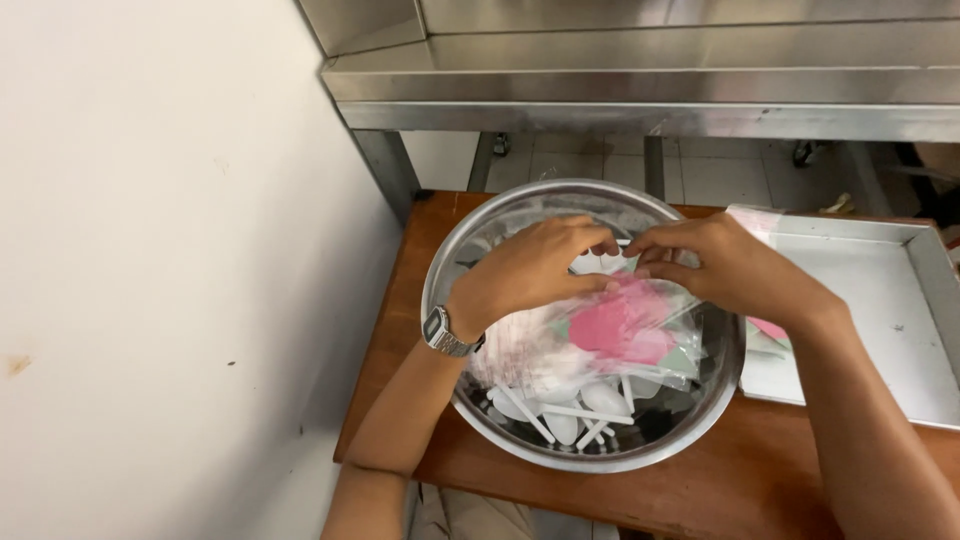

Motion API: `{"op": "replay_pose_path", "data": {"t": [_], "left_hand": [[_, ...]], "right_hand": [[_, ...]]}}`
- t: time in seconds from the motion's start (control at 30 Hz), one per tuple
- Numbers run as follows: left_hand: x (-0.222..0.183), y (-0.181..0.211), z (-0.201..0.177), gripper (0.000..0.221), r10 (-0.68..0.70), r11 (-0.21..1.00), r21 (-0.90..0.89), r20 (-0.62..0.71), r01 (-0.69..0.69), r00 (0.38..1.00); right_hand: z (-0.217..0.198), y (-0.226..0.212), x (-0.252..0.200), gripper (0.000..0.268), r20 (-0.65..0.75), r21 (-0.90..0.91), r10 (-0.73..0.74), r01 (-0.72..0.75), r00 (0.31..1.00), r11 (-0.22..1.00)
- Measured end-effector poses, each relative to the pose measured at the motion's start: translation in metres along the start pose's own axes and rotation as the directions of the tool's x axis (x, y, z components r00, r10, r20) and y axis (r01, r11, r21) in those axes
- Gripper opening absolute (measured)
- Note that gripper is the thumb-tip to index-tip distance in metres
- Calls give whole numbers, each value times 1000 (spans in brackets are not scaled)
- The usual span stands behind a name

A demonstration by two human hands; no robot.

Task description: Packaging plastic spoons and pink napkins into small plastic bags and organizing them in a tray.

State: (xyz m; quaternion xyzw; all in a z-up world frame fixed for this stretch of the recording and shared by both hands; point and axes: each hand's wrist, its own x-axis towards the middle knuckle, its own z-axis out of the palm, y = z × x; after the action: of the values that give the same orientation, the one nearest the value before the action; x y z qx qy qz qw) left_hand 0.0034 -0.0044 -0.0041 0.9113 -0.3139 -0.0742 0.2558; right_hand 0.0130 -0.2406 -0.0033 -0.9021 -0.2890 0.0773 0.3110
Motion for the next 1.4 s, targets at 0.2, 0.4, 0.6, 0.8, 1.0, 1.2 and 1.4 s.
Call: {"op": "replay_pose_path", "data": {"t": [0.2, 0.4, 0.6, 0.8, 1.0, 1.2, 1.4], "left_hand": [[3, -10, 4, 41, 93, 992, -86, 16, -92, 996], [4, -6, -1, 33, 235, 929, -241, -201, -281, 951], [-10, 14, -21, 21, -25, 786, -529, -545, -321, 838], [-13, 20, -19, 16, -76, 710, -612, -558, -348, 826], [-17, 35, -21, 43, -51, 727, -630, -447, -274, 893], [-17, 5, -21, 53, 163, 468, -824, -274, -319, 948], [-19, -2, -22, 43, 292, 84, -988, -103, -132, 951]], "right_hand": [[-9, -3, -7, 14, -145, -1, -182, 183, 973, 983], [-21, 16, -15, 27, -367, 26, -189, 213, 911, 977], [-26, 0, -17, 49, -465, 495, -12, 271, 885, 826], [-14, -7, -15, 36, -297, 519, -16, 175, 955, 837], [11, -15, -13, 9, -508, 485, 10, 276, 861, 830], [5, -39, -30, 38, -474, 202, -477, 619, 740, 759], [1, -63, -39, 40, -431, 206, -597, 717, 677, 665]]}}
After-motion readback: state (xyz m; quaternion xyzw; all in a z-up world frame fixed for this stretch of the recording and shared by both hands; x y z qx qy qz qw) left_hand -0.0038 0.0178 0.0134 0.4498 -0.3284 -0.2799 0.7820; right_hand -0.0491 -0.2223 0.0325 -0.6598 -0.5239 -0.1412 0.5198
